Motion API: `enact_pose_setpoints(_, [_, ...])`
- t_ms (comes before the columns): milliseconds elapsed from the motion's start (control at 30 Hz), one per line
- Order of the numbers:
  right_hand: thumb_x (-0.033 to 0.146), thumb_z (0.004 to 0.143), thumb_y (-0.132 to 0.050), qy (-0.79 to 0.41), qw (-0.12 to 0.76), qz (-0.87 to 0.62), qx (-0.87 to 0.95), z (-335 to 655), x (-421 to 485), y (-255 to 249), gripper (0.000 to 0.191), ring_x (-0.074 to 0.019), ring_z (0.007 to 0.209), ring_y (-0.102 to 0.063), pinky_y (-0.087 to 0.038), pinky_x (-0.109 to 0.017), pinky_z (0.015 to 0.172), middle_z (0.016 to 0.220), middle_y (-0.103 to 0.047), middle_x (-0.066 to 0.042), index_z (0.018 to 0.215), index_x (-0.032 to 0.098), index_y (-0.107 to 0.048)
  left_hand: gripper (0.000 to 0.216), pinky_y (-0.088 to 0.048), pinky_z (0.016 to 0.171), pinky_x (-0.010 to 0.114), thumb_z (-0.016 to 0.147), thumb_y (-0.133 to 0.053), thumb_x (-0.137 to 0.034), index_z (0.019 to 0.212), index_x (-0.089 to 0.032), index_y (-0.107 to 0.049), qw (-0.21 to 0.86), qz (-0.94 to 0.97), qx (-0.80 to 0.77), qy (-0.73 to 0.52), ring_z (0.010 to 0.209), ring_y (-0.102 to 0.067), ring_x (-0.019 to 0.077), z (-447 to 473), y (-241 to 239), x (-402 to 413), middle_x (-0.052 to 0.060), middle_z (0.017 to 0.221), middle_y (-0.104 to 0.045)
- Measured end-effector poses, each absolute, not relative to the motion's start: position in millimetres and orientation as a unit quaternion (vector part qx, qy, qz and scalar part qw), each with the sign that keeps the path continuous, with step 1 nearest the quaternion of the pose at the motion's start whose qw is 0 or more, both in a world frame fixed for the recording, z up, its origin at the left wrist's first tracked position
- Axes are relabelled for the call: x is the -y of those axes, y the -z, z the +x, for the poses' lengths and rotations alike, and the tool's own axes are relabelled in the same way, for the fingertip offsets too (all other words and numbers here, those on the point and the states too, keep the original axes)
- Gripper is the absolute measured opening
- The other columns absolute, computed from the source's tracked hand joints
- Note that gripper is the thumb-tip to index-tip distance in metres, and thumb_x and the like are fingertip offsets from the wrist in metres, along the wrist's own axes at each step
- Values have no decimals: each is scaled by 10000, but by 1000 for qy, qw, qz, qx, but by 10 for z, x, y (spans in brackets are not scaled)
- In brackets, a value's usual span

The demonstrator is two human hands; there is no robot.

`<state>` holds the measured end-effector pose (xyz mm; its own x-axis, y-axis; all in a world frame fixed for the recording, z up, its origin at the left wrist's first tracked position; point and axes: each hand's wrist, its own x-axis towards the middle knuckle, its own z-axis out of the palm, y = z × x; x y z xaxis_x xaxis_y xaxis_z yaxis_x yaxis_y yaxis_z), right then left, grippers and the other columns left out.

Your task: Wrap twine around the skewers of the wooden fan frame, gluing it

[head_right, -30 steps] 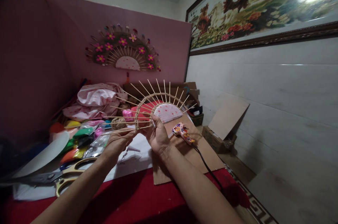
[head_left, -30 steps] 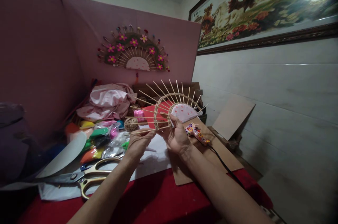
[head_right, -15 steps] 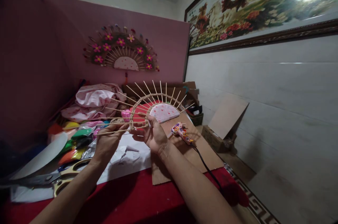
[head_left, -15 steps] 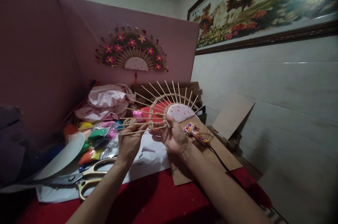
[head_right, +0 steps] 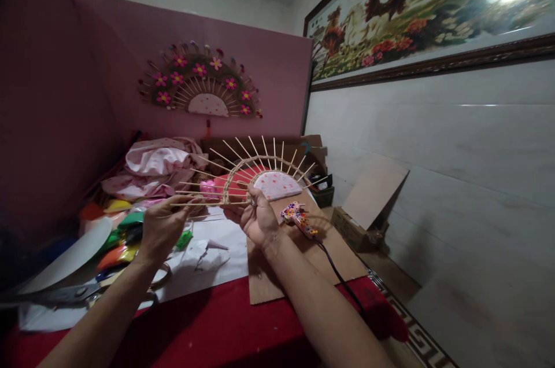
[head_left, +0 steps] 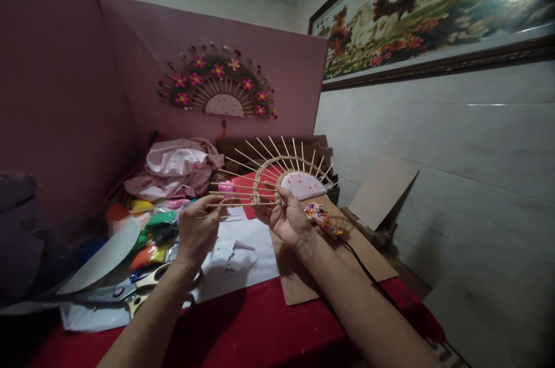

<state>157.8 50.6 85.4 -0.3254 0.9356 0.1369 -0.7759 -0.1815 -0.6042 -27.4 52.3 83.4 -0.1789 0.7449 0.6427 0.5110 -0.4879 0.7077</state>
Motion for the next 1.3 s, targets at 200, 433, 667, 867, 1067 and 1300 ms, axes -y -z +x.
enact_pose_setpoints(200, [287,850,-410,-735,596,-128,297,1640,-612,-790,186,-190,653,-682,-545,-367,646,723,-706,-73,885,175,-555,133,-431,584,242,740,-559,-236,749,-173,-676,-68,694,-447,-560,620,-605,153,-393,-916,-544,25,700,-690])
enact_pose_setpoints(433, [279,859,-370,-759,567,-182,264,1689,-651,-804,239,-172,579,-669,-526,-269,536,629,-685,-75,856,143,-567,95,-405,554,227,748,-559,-218,674,-176,-600,-126,710,-403,-563,548,-532,122,-478,-983,-569,-5,611,-608])
enact_pose_setpoints(667, [249,835,-379,-749,570,-142,308,1718,-632,-811,265,-168,600,-667,-483,-243,508,665,-700,-52,992,167,-575,89,-384,489,213,722,-589,-269,746,-187,-618,80,645,-431,-626,520,-496,110,-437,-958,-581,-32,591,-568])
enact_pose_setpoints(867, [250,846,-370,-747,559,-105,343,1725,-591,-829,258,-160,600,-664,-456,-232,498,723,-711,-48,1001,173,-562,144,-419,510,215,668,-657,-292,710,-154,-648,242,589,-423,-644,546,-532,113,-341,-927,-564,-12,598,-606])
enact_pose_setpoints(1067, [280,863,-337,-762,501,-101,397,1667,-500,-827,304,-174,663,-671,-456,-255,563,785,-713,-67,1059,177,-544,242,-401,480,227,643,-683,-369,711,-138,-657,326,587,-412,-616,511,-529,114,-232,-804,-595,5,600,-613])
enact_pose_setpoints(1300, [281,894,-269,-781,429,-96,443,1586,-405,-850,334,-175,674,-668,-453,-260,571,800,-708,-68,1089,190,-524,226,-417,532,237,672,-655,-388,672,-164,-682,240,637,-427,-595,602,-567,149,-213,-696,-679,37,653,-652])
